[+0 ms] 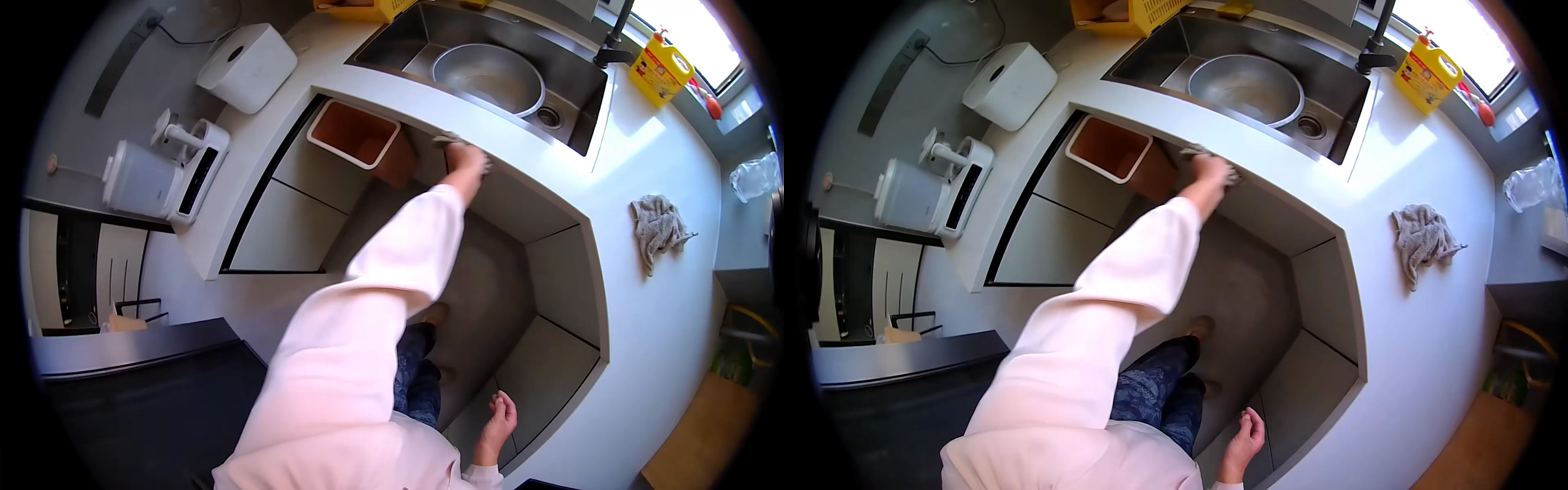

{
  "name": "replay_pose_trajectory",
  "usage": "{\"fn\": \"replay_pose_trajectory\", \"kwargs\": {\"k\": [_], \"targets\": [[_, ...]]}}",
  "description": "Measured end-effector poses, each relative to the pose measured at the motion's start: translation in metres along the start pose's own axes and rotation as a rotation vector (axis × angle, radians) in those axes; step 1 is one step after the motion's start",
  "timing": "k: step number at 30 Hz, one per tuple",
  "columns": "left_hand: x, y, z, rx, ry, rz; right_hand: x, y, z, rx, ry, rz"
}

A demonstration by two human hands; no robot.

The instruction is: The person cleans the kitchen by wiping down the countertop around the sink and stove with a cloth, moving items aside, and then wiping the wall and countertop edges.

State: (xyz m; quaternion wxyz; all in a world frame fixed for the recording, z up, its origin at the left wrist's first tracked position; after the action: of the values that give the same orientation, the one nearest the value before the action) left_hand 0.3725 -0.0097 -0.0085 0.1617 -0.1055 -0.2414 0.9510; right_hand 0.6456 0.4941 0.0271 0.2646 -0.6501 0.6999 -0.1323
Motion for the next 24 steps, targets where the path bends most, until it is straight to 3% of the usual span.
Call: {"fn": "replay_pose_trajectory", "kwargs": {"k": [3,8,10,12,16,18,20,21,22,24], "targets": [[0.020,-0.014,-0.014,-0.011,0.110,0.070,-0.011,-0.006,0.006,0.012,-0.010,0.010],[0.048,-0.085,-0.006,-0.032,0.191,-0.118,-0.027,-0.011,0.033,0.054,-0.034,-0.010],[0.068,-0.097,-0.024,-0.006,0.265,-0.082,-0.031,-0.012,0.034,0.064,-0.057,-0.010],[0.091,-0.115,-0.037,0.115,0.342,-0.108,-0.034,-0.015,0.027,0.063,-0.049,0.008],[0.126,-0.177,-0.052,0.049,0.475,-0.275,-0.048,-0.017,0.028,0.031,-0.084,0.024],[0.160,-0.191,-0.082,0.026,0.470,-0.338,-0.054,-0.022,0.023,0.034,-0.043,0.057],[0.209,-0.197,-0.128,0.141,0.494,-0.342,-0.061,-0.028,0.023,0.044,-0.022,0.094],[0.178,-0.218,-0.098,0.180,0.447,-0.305,-0.067,-0.032,0.024,0.051,0.000,0.116],[0.176,-0.225,-0.095,0.075,0.523,-0.422,-0.075,-0.036,0.026,0.055,0.003,0.143],[0.172,-0.234,-0.090,0.187,0.625,-0.484,-0.081,-0.043,0.031,0.068,-0.011,0.154]]}}
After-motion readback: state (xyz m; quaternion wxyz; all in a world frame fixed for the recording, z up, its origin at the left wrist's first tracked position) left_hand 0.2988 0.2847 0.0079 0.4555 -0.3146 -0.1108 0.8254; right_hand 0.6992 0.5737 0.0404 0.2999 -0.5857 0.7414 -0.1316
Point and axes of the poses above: each hand's wrist, its own y-axis towards the middle knuckle, its own x-axis out of the palm, z = x × y, the point moved 9 cm from there along y, towards the middle knuckle, and after that the axes turned 5 degrees about -x, right-handed, at the moved point
